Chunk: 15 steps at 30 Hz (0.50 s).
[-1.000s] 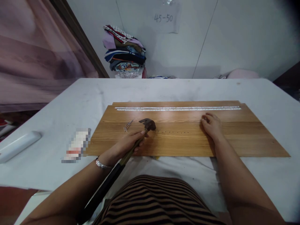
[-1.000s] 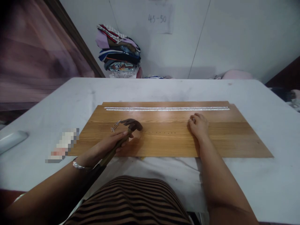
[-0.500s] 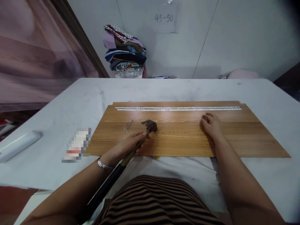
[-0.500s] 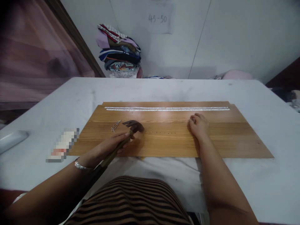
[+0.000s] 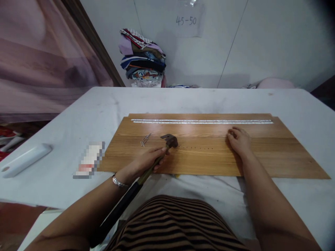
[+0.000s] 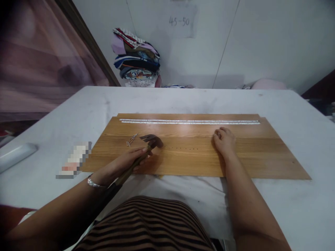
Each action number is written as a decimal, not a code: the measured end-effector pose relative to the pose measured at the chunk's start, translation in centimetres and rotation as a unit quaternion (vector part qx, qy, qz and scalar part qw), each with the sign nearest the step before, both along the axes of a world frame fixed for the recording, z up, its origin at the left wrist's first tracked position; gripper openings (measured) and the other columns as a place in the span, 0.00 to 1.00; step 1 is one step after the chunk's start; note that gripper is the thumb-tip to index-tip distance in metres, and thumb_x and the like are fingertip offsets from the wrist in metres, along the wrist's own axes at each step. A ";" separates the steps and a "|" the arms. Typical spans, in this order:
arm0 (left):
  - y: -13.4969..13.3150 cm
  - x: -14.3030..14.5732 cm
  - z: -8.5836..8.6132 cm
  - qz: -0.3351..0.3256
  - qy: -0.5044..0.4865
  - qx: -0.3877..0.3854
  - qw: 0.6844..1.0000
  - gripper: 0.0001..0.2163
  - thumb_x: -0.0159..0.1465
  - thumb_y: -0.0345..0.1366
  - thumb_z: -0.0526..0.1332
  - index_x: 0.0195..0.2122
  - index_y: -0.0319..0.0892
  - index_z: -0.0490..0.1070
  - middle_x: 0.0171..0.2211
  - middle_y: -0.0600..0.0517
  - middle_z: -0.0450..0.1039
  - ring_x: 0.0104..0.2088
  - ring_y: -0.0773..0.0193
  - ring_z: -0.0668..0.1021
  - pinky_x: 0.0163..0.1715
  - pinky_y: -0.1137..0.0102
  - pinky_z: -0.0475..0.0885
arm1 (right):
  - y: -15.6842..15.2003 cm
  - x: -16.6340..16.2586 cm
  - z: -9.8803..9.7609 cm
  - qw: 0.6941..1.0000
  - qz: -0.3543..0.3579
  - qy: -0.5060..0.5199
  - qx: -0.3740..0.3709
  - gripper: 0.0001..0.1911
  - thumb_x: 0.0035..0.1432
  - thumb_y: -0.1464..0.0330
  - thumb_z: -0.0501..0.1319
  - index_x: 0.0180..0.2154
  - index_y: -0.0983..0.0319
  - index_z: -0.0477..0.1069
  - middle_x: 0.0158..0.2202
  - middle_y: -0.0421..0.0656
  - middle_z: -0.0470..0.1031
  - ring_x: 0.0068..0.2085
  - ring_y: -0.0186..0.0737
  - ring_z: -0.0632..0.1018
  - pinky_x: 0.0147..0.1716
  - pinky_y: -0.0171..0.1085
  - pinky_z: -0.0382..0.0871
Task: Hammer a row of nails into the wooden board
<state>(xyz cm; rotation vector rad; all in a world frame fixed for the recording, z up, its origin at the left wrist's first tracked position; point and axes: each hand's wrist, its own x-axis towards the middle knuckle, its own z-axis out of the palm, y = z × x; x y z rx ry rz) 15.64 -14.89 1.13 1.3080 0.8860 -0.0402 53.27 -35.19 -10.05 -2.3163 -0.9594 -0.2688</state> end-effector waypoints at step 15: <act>0.2 -0.1 -0.2 -0.005 0.002 0.003 1.000 0.20 0.66 0.55 0.61 0.43 0.40 0.74 0.22 0.57 0.63 0.16 0.73 0.63 0.15 0.76 0.56 | 0.0 0.0 0.0 1.000 0.001 -0.001 -0.001 0.13 0.56 0.62 0.57 0.36 0.57 0.80 0.50 0.50 0.80 0.53 0.55 0.77 0.57 0.56 0.69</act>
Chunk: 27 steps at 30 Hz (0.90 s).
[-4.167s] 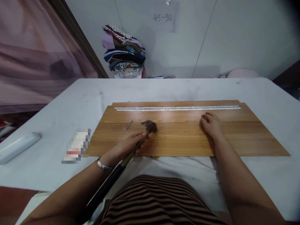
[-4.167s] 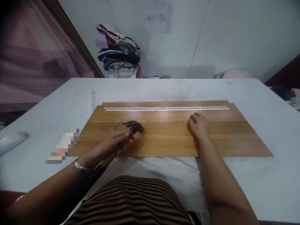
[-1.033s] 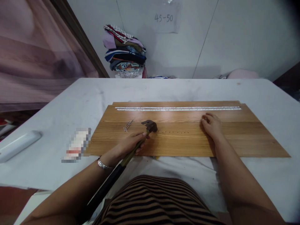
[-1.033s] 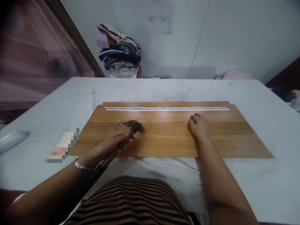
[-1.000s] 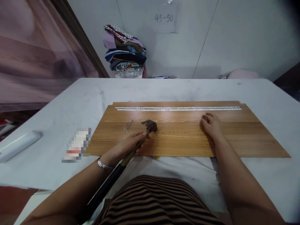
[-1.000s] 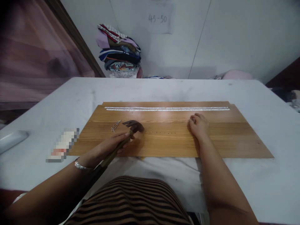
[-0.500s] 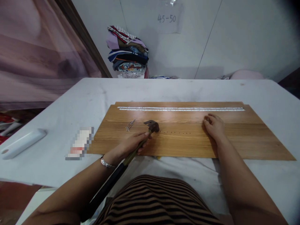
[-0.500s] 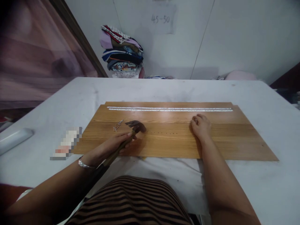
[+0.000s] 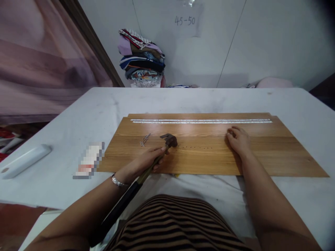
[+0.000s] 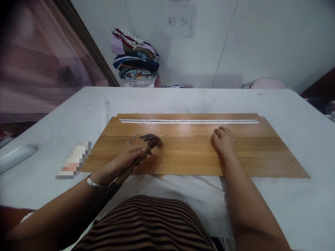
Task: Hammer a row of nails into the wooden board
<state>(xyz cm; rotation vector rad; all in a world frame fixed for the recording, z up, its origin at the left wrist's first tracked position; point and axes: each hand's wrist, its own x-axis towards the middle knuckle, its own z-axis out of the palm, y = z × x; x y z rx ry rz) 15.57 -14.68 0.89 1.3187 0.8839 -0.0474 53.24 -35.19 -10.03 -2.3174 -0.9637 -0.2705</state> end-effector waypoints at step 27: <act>0.1 0.3 0.6 0.004 0.012 0.006 1.000 0.21 0.66 0.55 0.60 0.43 0.40 0.72 0.22 0.58 0.63 0.15 0.73 0.63 0.14 0.77 0.54 | 0.1 0.0 -0.1 1.000 0.000 0.004 0.000 0.15 0.57 0.63 0.57 0.38 0.60 0.81 0.51 0.53 0.80 0.54 0.56 0.77 0.58 0.55 0.68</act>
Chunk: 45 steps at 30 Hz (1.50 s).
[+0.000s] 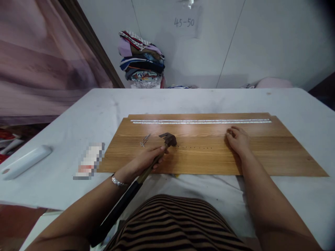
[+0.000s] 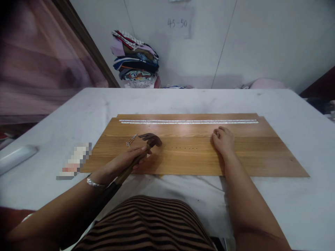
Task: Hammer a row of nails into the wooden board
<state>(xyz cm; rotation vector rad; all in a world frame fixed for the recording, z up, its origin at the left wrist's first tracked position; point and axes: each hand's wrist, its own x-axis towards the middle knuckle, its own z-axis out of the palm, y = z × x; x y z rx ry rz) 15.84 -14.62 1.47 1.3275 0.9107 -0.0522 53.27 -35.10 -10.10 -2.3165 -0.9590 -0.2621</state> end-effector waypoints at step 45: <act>0.2 -0.3 -0.2 0.004 -0.017 -0.003 1.000 0.21 0.66 0.55 0.61 0.43 0.40 0.73 0.22 0.58 0.64 0.15 0.74 0.62 0.14 0.77 0.54 | -0.1 -0.1 0.2 1.000 0.003 -0.003 -0.002 0.13 0.56 0.63 0.57 0.37 0.58 0.80 0.49 0.51 0.80 0.53 0.55 0.78 0.57 0.55 0.69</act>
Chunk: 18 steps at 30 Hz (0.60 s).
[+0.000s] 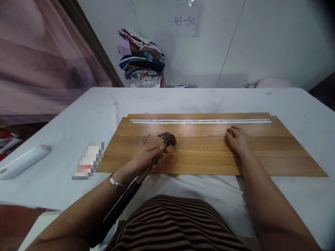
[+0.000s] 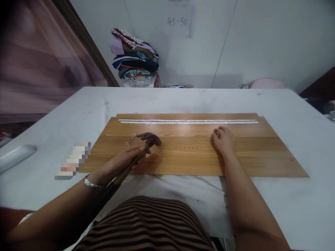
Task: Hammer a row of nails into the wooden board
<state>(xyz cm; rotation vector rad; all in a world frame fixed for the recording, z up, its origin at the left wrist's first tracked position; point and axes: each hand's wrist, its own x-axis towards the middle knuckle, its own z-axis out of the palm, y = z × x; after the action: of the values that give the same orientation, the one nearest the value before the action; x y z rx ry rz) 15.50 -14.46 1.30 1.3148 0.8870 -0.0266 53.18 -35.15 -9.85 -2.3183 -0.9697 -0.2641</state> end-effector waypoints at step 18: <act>0.1 0.2 0.3 -0.007 -0.001 0.011 1.000 0.21 0.66 0.55 0.60 0.43 0.38 0.73 0.22 0.58 0.63 0.15 0.74 0.62 0.15 0.77 0.54 | 0.1 0.1 -0.2 1.000 0.000 -0.003 0.000 0.14 0.57 0.63 0.57 0.37 0.59 0.81 0.50 0.52 0.80 0.53 0.55 0.78 0.57 0.56 0.69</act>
<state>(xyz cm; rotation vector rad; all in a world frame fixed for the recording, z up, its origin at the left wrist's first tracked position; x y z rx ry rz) 15.73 -14.34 1.57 1.3404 0.8781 -0.0262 53.29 -35.08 -10.02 -2.3190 -0.9730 -0.2716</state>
